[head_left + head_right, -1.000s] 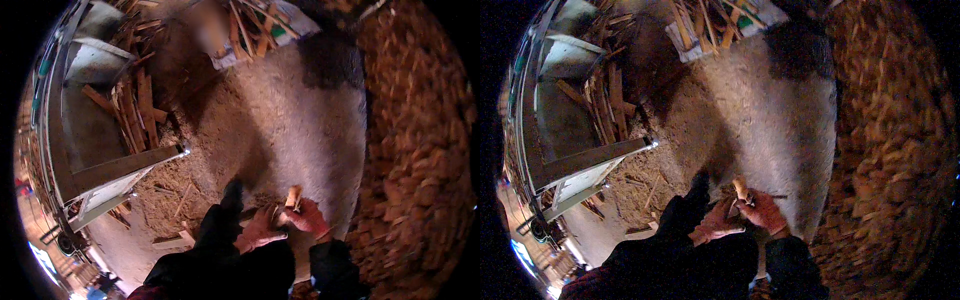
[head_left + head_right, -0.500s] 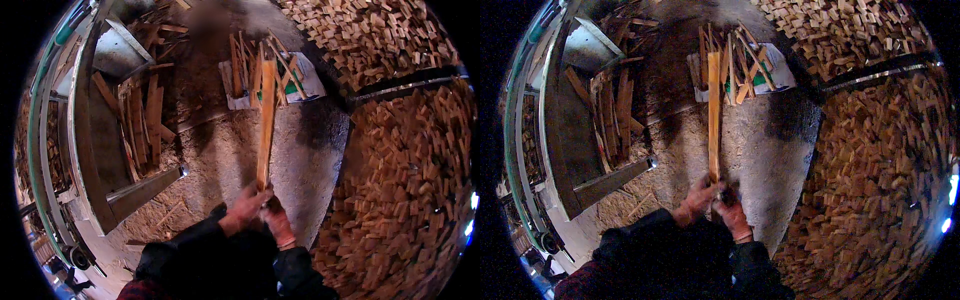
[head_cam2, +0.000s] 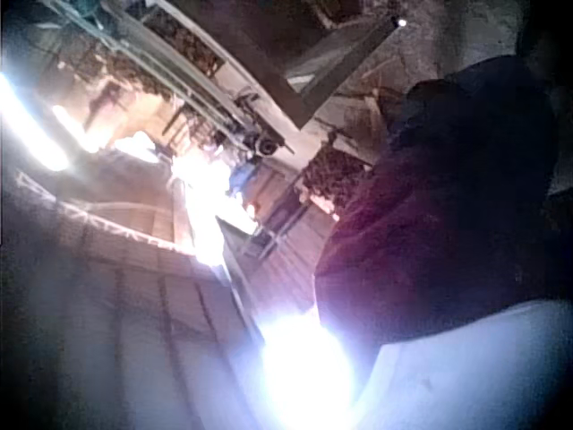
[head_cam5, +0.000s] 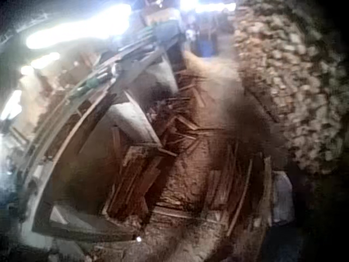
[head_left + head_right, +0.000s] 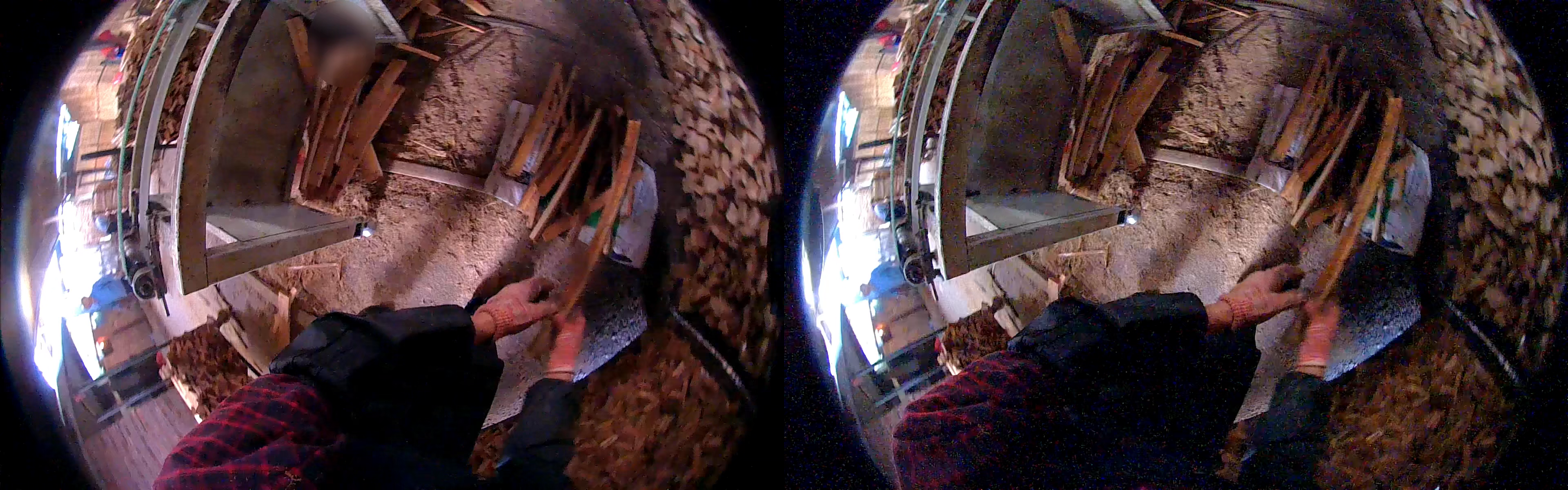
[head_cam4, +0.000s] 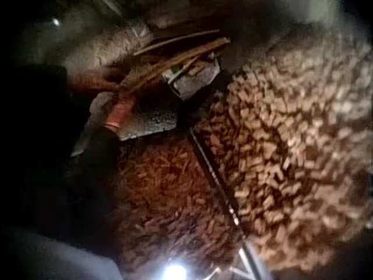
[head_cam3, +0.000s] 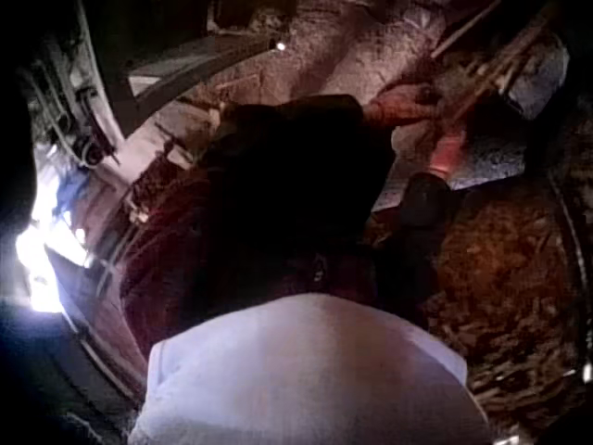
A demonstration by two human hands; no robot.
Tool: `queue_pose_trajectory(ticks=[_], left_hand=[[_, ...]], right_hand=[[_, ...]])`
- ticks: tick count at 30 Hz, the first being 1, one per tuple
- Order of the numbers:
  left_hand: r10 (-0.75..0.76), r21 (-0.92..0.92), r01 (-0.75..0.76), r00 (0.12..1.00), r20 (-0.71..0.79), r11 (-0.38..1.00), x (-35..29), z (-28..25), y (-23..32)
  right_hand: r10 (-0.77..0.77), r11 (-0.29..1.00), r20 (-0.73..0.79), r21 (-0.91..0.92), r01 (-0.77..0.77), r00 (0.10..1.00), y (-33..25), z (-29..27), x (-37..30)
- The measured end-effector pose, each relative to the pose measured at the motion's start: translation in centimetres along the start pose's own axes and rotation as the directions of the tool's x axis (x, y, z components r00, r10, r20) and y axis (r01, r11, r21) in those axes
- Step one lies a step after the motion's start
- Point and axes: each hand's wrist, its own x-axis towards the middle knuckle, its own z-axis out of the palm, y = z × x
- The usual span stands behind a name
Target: The person picks up wooden planks from a pile on the floor and stacks them onto a metal rack. The person repeatedly bends down to gather planks and places them in an organized stack.
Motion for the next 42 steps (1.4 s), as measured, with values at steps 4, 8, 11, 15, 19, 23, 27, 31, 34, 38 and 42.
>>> queue_pose_trajectory(ticks=[4, 8, 11, 15, 19, 23, 27, 31, 34, 38, 42], left_hand=[[-0.063, 0.032, 0.063, 0.998, 0.000, 0.998, 2.3, 0.3, -2.8], [-0.115, 0.003, 0.116, 0.991, -0.069, 0.993, 1.1, -5.4, -1.7], [-0.221, -0.040, 0.218, 0.965, -0.137, 0.975, 4.4, -9.6, -6.0], [-0.021, 0.134, 0.045, 0.984, -0.176, 0.990, 8.0, -14.2, -13.0], [-0.220, -0.025, 0.218, 0.970, -0.104, 0.976, 12.1, -20.2, -12.2], [-0.157, -0.013, 0.157, 0.972, -0.176, 0.988, 15.8, -26.5, -15.9], [-0.127, 0.023, 0.145, 0.924, -0.361, 0.989, 20.3, -31.5, -21.7], [-0.052, 0.073, 0.102, 0.866, -0.498, 0.992, 21.8, -33.1, -24.6], [-0.055, 0.184, 0.225, 0.762, -0.645, 0.957, 23.4, -33.5, -26.0], [0.217, 0.583, 0.501, 0.610, -0.762, 0.640, 22.7, -39.0, -27.2], [0.249, 0.539, 0.751, 0.478, -0.842, 0.382, 21.2, -46.8, -31.1]], right_hand=[[0.058, 0.972, -0.004, -0.227, -0.057, 0.998, 0.3, -9.4, 12.9], [-0.026, 0.969, -0.004, -0.247, 0.024, 1.000, -7.2, -8.1, 20.4], [-0.341, 0.546, -0.088, -0.829, 0.121, 0.936, -6.5, -7.1, 25.4], [-0.274, 0.329, 0.219, -0.894, 0.305, 0.936, -6.8, 3.2, 27.8], [-0.157, 0.090, 0.397, -0.906, 0.414, 0.904, -4.9, 14.2, 31.0], [-0.006, -0.152, 0.572, -0.811, 0.565, 0.820, -1.1, 21.5, 37.2], [-0.180, -0.290, 0.616, -0.778, 0.558, 0.767, 3.3, 21.5, 42.2], [-0.048, -0.341, 0.605, -0.758, 0.556, 0.795, 2.0, 20.7, 41.6], [-0.028, -0.385, 0.619, -0.731, 0.563, 0.785, 3.0, 18.9, 42.2], [-0.065, -0.443, 0.593, -0.738, 0.509, 0.803, 4.0, 13.2, 42.5], [-0.068, -0.436, 0.596, -0.739, 0.514, 0.800, 4.4, 12.9, 42.5]])
